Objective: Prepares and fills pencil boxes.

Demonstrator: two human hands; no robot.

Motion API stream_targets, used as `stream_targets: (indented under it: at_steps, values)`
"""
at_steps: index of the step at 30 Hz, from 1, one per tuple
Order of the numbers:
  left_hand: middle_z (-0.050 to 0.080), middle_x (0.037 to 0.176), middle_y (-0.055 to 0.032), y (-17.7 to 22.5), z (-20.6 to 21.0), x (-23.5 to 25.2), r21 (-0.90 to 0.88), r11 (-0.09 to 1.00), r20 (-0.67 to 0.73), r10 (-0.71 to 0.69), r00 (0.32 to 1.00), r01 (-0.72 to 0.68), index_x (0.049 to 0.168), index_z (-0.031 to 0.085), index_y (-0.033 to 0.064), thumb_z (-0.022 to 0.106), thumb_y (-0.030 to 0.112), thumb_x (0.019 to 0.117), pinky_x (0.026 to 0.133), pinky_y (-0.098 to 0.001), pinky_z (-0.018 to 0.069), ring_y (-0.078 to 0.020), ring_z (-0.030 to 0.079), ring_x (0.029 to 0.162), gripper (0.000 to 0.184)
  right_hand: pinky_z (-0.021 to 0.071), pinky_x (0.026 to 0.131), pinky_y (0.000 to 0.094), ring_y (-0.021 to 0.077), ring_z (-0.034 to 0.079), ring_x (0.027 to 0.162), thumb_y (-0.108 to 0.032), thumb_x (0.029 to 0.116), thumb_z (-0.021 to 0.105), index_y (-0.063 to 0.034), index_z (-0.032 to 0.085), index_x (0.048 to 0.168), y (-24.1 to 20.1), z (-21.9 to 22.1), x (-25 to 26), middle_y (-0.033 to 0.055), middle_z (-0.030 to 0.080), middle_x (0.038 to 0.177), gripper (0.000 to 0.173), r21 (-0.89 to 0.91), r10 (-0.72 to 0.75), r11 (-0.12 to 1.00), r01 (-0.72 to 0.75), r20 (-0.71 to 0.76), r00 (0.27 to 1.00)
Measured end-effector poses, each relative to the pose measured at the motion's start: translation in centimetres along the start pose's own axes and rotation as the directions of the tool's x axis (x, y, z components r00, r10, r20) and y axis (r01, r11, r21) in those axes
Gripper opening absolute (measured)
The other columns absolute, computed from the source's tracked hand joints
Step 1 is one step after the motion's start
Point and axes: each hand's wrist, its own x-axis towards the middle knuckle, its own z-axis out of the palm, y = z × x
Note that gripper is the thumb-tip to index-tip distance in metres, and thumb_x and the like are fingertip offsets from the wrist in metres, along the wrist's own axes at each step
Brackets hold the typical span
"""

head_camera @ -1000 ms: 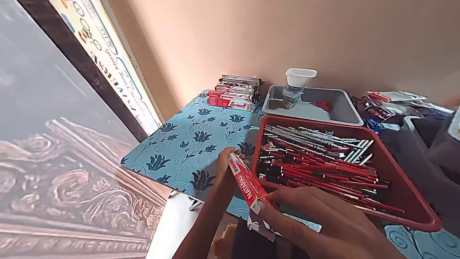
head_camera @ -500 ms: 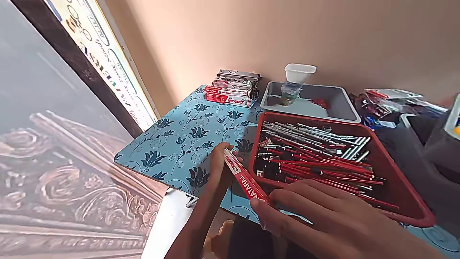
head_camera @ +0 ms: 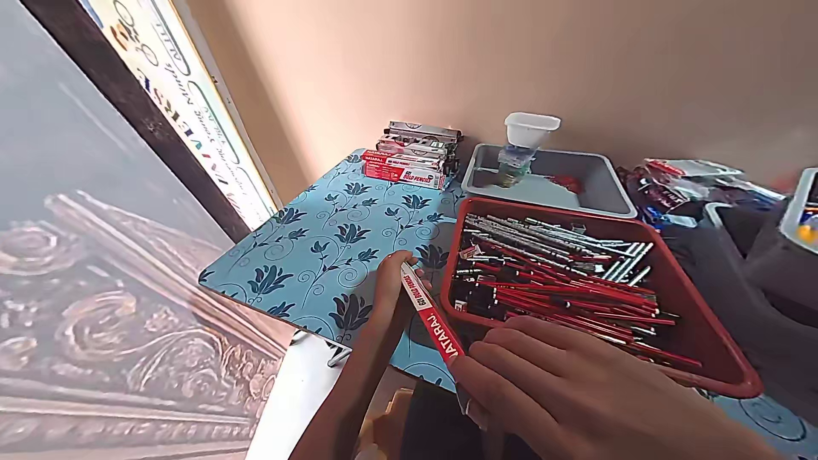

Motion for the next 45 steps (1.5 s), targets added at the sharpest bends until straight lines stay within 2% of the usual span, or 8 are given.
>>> stream_targets:
  at_steps: [18,21,26,29,32,36,41,45]
  values:
    - [0.056,0.072,-0.0028,-0.2,0.6,-0.5,0.095,0.993,0.065,-0.077,0.995,0.071,0.102,0.05,0.0057,0.039,0.019,0.1091,0.044,-0.0176,0.0471,-0.0063,0.053,0.048,0.018,0.0457,0.066,0.0333,0.0233,0.057,0.069,-0.009,0.1073,0.046,-0.0009,0.06,0.113,0.5,0.8,0.0,0.0099,0.062,0.083,0.017,-0.024,-0.101,0.995,0.1,-0.052,0.993]
    - [0.056,0.069,-0.0023,-0.1,0.5,-0.4,0.1,0.992,0.068,-0.082,0.994,0.075,0.098,0.05,0.006,0.038,0.018,0.1093,0.044,-0.0175,0.0473,-0.0059,0.053,0.047,0.02,0.0471,0.067,0.0318,0.0224,0.058,0.069,-0.014,0.1075,0.048,-0.0019,0.06,0.113,0.3,1.2,-0.1,0.0086,0.062,0.081,0.017,0.002,-0.054,0.999,0.054,-0.087,0.995]
    - [0.055,0.061,0.0007,-0.1,0.1,-0.2,-0.032,0.996,0.098,-0.081,0.992,0.084,0.088,0.051,0.0093,0.036,0.021,0.1088,0.045,-0.0184,0.0504,-0.006,0.055,0.046,0.027,0.0475,0.064,0.03,0.022,0.057,0.069,-0.029,0.1051,0.058,-0.0077,0.058,0.132,-0.9,2.2,-0.6,0.0072,0.062,0.084,0.034,0.151,0.152,0.98,-0.13,-0.15,0.977]
    - [0.064,0.074,-0.0056,-3.5,-2.6,5.1,-0.238,0.966,0.333,-0.016,0.943,0.101,0.101,0.054,0.0049,0.039,0.023,0.1083,0.054,-0.0293,0.058,-0.0143,0.064,0.056,0.024,0.0442,0.065,0.0262,0.0197,0.053,0.071,-0.044,0.1026,0.06,-0.0111,0.059,0.132,-2.8,2.5,-1.0,0.0054,0.056,0.082,0.044,0.261,0.337,0.925,-0.278,-0.222,0.915]
    - [0.057,0.066,-0.0019,-0.6,0.1,0.8,-0.196,0.975,0.101,-0.084,0.991,0.102,0.091,0.051,0.0087,0.037,0.023,0.1079,0.043,-0.0202,0.0496,-0.0083,0.055,0.046,0.026,0.0397,0.062,0.0215,0.0159,0.048,0.067,-0.039,0.1024,0.062,-0.0094,0.065,0.121,-4.7,2.7,-0.9,0.0043,0.051,0.076,0.035,0.346,0.495,0.852,-0.393,-0.282,0.822]
    - [0.057,0.066,-0.0004,-0.3,0.3,-0.6,-0.167,0.986,0.07,-0.008,0.998,0.02,0.092,0.051,0.0095,0.035,0.021,0.1082,0.044,-0.0166,0.0488,-0.0049,0.056,0.046,0.026,0.039,0.06,0.0165,0.0122,0.048,0.065,-0.021,0.1001,0.066,-0.0075,0.07,0.1,-6.3,3.6,-0.5,0.0043,0.05,0.071,0.014,0.454,0.609,0.77,-0.449,-0.315,0.728]
    - [0.057,0.071,0.001,-0.5,-0.1,-0.1,-0.121,0.992,0.09,-0.027,0.996,0.038,0.092,0.05,0.0137,0.034,0.025,0.1072,0.045,-0.0175,0.049,-0.0052,0.057,0.05,0.025,0.0374,0.056,0.0173,0.011,0.048,0.062,-0.021,0.0967,0.069,-0.0002,0.074,0.105,-7.2,3.4,-0.1,0.0073,0.058,0.068,0.023,0.56,0.743,0.622,-0.547,-0.2,0.639]
    - [0.055,0.066,0.0,-0.4,0.6,-0.5,-0.172,0.985,0.003,-0.016,1.0,0.017,0.091,0.048,0.0116,0.034,0.023,0.1079,0.044,-0.0167,0.0471,-0.0059,0.055,0.048,0.025,0.037,0.058,0.0152,0.0097,0.045,0.062,-0.017,0.0987,0.066,-0.0092,0.07,0.1,-7.6,4.6,-0.4,0.0026,0.048,0.07,0.009,0.414,0.693,0.721,-0.557,-0.4,0.6]
